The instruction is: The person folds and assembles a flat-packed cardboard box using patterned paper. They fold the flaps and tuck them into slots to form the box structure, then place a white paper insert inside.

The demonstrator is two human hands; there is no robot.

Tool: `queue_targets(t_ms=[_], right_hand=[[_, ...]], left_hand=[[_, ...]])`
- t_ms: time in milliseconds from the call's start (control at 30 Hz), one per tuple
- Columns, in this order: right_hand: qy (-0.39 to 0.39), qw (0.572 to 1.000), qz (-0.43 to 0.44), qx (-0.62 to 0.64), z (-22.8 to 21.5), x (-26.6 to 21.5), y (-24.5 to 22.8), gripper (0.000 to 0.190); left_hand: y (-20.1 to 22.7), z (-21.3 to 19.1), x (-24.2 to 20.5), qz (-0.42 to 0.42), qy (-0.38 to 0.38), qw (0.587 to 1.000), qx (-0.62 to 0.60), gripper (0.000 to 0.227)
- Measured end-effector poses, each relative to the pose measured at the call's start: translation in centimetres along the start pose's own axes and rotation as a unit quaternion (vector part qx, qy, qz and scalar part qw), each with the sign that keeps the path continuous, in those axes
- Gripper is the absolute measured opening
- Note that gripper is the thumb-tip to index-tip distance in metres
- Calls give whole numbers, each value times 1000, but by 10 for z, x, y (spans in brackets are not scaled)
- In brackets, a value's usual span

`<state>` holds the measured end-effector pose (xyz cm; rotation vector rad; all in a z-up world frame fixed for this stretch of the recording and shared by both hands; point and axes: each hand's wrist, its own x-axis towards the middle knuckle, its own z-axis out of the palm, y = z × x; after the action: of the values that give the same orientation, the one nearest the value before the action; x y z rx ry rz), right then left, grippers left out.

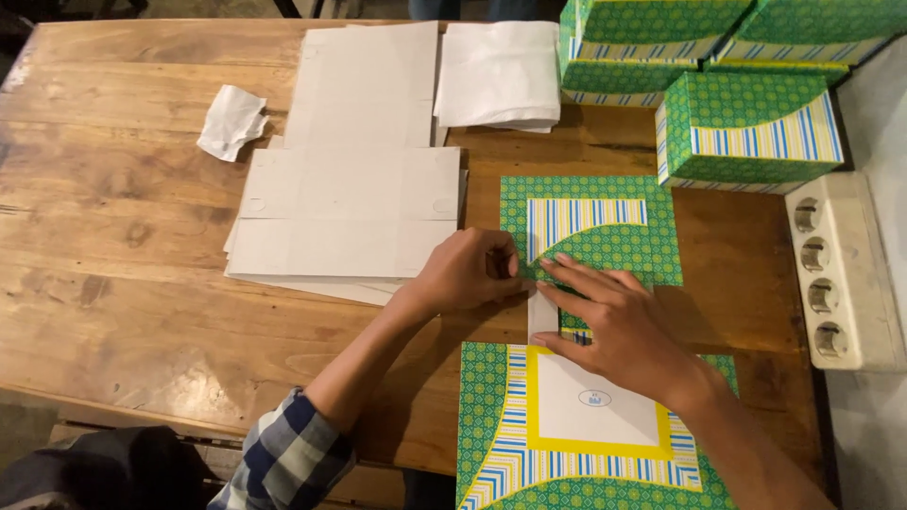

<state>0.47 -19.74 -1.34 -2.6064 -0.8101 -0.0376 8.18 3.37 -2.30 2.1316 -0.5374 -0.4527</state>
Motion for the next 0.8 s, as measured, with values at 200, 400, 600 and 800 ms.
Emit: queue_targets(t_ms=[200,400,600,800], right_hand=[[-6,1000,6,2,0,2,-1,50],[-1,1000,0,-5,-1,1,0,50],[6,1000,0,-4,3,-1,1,48],[2,1000,4,-2,2,-1,0,49]], left_hand=[[4,2,-1,-4,12,1000,11,22],[13,-4,-6,6,-1,1000,21,21],[16,-4,-7,0,-8,999,34,24],[11,-2,-6,-2,-14,999,43,29]])
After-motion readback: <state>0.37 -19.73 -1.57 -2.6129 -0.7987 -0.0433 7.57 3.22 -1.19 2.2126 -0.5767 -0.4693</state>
